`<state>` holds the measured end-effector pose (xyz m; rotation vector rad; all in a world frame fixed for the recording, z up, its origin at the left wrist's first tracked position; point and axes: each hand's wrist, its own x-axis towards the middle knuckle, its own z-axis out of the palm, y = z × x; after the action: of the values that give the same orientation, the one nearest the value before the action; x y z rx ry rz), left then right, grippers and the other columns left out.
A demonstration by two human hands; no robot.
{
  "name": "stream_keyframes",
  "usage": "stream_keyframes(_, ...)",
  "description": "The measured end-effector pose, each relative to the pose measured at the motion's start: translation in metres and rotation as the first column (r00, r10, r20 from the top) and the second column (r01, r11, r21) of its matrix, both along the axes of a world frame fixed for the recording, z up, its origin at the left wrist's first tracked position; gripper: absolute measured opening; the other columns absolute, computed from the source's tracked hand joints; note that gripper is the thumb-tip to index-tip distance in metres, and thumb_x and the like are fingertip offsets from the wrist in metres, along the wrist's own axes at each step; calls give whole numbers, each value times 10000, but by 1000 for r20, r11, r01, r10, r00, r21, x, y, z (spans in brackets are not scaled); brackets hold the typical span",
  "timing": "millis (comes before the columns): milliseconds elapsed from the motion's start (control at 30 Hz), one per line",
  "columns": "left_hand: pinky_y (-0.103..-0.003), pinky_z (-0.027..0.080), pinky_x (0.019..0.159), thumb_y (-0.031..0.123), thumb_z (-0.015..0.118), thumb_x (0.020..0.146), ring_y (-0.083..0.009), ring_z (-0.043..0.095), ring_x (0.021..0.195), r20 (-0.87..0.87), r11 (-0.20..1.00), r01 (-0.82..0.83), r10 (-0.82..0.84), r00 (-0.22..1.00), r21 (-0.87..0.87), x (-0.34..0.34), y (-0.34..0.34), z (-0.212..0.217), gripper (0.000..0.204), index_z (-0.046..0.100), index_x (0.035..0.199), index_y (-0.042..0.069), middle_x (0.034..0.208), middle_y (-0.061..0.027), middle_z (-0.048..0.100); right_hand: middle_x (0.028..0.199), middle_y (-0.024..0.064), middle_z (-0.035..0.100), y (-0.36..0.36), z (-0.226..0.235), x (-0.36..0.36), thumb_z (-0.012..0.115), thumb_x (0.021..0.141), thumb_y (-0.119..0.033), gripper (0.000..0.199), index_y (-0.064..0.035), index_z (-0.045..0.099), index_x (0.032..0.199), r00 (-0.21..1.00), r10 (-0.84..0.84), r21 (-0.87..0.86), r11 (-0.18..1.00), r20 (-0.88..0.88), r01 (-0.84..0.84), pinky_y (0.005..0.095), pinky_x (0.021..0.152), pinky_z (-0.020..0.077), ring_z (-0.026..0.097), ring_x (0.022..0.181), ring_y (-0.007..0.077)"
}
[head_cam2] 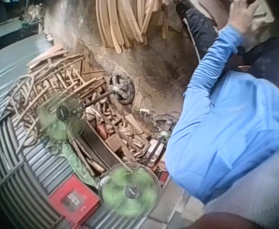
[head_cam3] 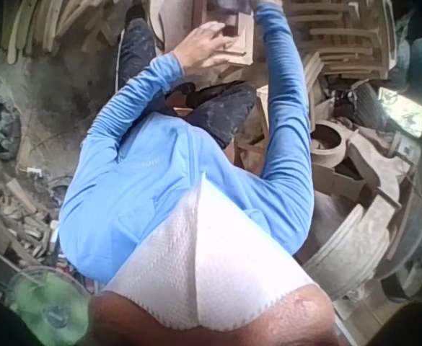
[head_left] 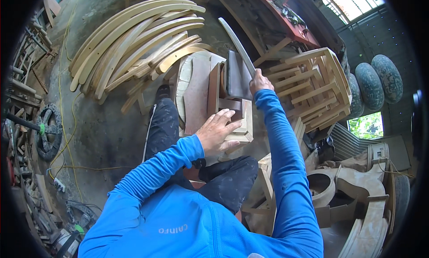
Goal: Sanding curved wooden components using a stationary belt sander.
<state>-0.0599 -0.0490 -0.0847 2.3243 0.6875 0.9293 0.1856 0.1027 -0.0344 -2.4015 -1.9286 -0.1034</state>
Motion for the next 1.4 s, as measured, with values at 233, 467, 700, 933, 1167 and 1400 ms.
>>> stream_keyframes(233,-539,318,1207,318,793,882,-476,373,1433,75,999,39,-40,996,6,10,-9,8,617,556,1400,82,1500,-290,403,934,271,703,-118,-6,25,557,909,-126,541,-162,430,1433,994,113,-12,993,-13,-113,601,746,548,691,851,488)
stream_keyframes(467,-608,258,1212,403,852,774,-431,268,1505,84,983,-29,14,996,182,51,6,40,880,438,1515,170,1550,-230,354,1181,292,668,-435,16,35,582,851,47,727,-132,414,1535,968,131,112,988,-212,-109,530,721,574,682,940,504)
stream_keyframes(700,-667,188,1213,424,920,643,-319,326,1509,-93,911,208,-187,978,356,73,-7,56,851,585,1399,227,1485,-107,481,1200,313,652,-594,32,2,689,903,-127,588,-29,480,1443,943,-122,-26,992,-311,119,514,883,565,657,1067,520)
stream_keyframes(933,-643,203,1230,419,904,678,-358,302,1523,40,953,131,-148,988,271,84,-10,53,896,538,1464,191,1548,-141,438,1193,274,682,-570,44,15,657,892,-48,549,-58,532,1426,960,-144,-10,989,-240,146,483,857,583,688,1043,475)
stream_keyframes(1167,-643,268,1196,375,843,785,-416,281,1511,-24,990,27,-24,999,137,41,5,16,836,477,1504,154,1583,-220,344,984,305,687,-324,38,23,627,889,-81,741,-117,337,1570,970,108,-53,991,-217,-123,564,717,562,684,845,503)
stream_keyframes(1400,-572,292,1202,304,837,808,-419,291,1499,-112,999,-32,32,993,4,-24,-5,-20,752,502,1458,127,1569,-227,349,945,278,699,-47,3,56,580,946,-297,751,-263,257,1623,961,237,2,971,143,-239,603,772,553,693,858,483)
